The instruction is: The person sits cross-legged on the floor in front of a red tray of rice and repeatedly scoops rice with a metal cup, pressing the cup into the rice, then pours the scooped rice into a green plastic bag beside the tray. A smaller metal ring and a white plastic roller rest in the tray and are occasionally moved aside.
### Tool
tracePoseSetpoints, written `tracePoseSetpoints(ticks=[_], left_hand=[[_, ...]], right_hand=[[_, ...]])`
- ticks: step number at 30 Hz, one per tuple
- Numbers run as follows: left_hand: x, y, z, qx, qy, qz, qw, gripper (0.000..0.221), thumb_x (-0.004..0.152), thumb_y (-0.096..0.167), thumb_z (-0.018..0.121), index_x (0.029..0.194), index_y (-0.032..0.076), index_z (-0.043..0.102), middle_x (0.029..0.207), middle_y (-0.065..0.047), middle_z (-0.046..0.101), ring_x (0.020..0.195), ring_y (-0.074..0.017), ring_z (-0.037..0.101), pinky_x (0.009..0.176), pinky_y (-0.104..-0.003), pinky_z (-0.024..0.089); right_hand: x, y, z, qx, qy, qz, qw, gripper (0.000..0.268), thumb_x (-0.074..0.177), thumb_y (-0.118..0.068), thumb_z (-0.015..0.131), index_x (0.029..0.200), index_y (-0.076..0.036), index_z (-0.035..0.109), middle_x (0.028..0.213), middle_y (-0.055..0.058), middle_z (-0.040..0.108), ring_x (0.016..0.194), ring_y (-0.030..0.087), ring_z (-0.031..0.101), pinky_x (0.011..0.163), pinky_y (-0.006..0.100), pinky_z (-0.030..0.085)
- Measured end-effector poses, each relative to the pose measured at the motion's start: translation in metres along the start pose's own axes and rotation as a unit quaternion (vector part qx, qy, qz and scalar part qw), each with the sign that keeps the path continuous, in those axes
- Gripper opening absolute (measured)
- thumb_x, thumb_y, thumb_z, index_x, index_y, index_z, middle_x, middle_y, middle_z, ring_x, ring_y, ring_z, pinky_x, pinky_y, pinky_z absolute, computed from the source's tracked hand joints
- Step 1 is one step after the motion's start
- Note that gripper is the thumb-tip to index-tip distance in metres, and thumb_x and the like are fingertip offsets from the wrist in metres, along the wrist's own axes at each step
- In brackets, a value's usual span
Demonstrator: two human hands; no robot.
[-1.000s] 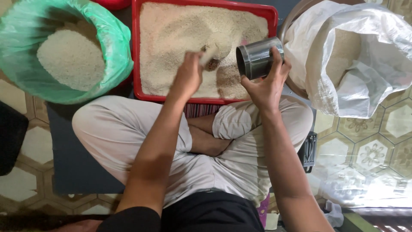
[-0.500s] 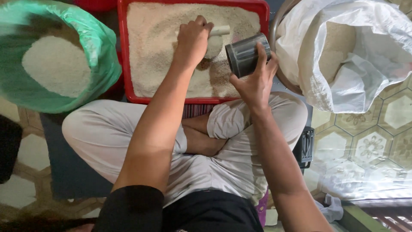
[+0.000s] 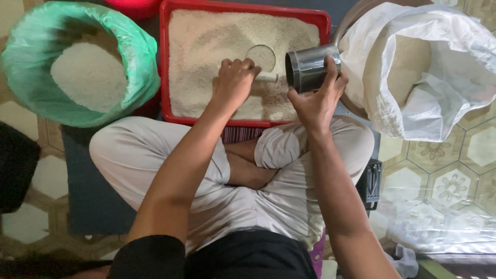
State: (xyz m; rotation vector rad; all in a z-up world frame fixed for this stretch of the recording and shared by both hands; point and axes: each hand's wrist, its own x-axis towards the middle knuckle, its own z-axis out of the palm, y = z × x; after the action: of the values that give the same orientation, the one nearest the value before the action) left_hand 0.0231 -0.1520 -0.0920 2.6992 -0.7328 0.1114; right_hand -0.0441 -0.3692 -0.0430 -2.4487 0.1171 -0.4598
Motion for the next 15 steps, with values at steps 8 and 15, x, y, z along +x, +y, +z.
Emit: tracePoseSetpoints(ticks=[8,15], left_hand=[[0.037,-0.015,0.016,-0.031,0.044,-0.071,0.996,0.022,0.104,0.008,0.055,0.117,0.010,0.072,0.106,-0.012,0.065,0.097,-0.0334,0.068,0.086,-0.052,0.049],[0.061,-0.024,0.036,-0.016,0.057,-0.032,0.998,0.019,0.100,0.007,0.060,0.110,0.012,0.075,0.100,-0.009,0.064,0.090,-0.0315,0.067,0.083,-0.051,0.044]], right_hand=[[0.003,0.004,0.006,0.050,0.003,0.086,0.995,0.104,0.066,-0.012,0.092,0.154,-0.019,0.038,0.133,0.030,0.038,0.117,0.055,0.049,0.070,0.055,0.069],[0.004,-0.002,0.005,0.067,0.019,0.086,0.994,0.105,0.066,-0.007,0.093,0.155,-0.019,0.038,0.132,0.031,0.038,0.116,0.054,0.049,0.071,0.060,0.067]])
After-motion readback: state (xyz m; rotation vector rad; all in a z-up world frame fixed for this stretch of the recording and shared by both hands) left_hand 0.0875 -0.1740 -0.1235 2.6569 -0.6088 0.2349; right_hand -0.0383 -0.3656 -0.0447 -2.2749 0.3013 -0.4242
